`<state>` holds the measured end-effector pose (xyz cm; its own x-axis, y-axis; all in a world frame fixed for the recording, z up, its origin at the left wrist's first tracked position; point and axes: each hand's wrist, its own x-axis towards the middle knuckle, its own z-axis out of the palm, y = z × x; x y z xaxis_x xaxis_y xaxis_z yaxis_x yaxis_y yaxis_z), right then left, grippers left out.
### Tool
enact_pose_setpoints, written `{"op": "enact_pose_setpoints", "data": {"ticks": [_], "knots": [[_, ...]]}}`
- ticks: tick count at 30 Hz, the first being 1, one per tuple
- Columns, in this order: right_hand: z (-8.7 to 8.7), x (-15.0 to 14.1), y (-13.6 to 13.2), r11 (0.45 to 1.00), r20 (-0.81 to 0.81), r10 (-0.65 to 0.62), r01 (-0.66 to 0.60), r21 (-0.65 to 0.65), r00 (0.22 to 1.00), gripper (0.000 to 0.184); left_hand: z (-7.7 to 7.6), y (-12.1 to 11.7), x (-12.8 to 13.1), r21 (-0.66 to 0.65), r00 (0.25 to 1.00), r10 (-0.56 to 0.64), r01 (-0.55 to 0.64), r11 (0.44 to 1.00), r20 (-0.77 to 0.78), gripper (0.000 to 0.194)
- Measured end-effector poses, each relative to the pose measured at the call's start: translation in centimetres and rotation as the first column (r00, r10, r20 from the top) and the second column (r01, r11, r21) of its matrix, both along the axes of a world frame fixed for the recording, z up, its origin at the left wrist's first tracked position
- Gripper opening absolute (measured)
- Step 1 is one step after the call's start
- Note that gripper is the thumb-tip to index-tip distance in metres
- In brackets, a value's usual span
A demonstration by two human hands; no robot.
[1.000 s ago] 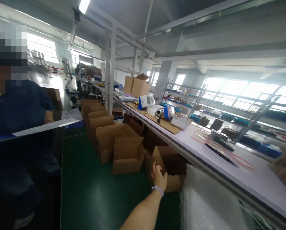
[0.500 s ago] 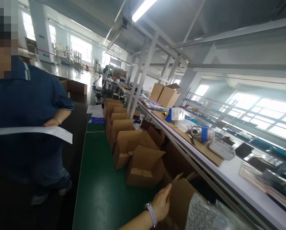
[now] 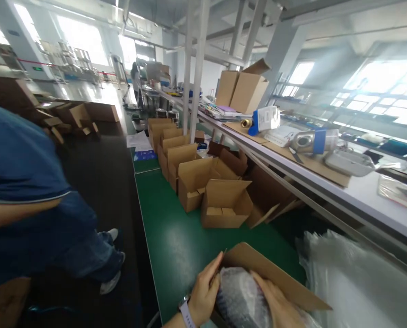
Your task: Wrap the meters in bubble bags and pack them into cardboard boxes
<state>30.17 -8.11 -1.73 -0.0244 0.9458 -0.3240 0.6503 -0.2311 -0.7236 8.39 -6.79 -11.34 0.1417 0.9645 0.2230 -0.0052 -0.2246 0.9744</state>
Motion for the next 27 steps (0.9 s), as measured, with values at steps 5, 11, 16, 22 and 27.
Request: {"op": "enact_pose_setpoints", "data": {"ticks": [5, 11, 16, 22, 27], "knots": [[-4.7, -3.0, -0.5, 0.88, 0.359, 0.472, -0.405, -0.249, 0.805, 0.109, -2.1, -3.4, 0.0, 0.013, 0.998, -0.025, 0.026, 1.0, -0.055, 0.047], [-4.3, -3.1, -0.8, 0.839, 0.321, 0.545, -0.502, -0.211, 0.775, 0.098, -2.7, -4.7, -0.3, 0.016, 0.996, -0.003, 0.004, 1.0, -0.085, 0.047], [-3.9, -2.0, -5.2, 0.995, 0.281, -0.027, -0.001, 0.101, 0.959, 0.062, -2.4, -4.2, 0.3, 0.054, 0.993, -0.001, 0.007, 0.999, -0.117, 0.049], [-8.1, 0.1, -4.7, 0.602, -0.261, -0.797, 0.75, -0.274, 0.544, 0.033, -2.3, -5.3, 0.0, 0.14, 0.979, -0.084, 0.111, 0.984, -0.188, 0.051], [-9.4, 0.1, -3.4, 0.54, -0.288, -0.838, 0.783, -0.309, 0.464, 0.022, -2.4, -5.1, 0.0, 0.075, 0.977, -0.105, 0.12, 0.99, -0.184, 0.051]]}}
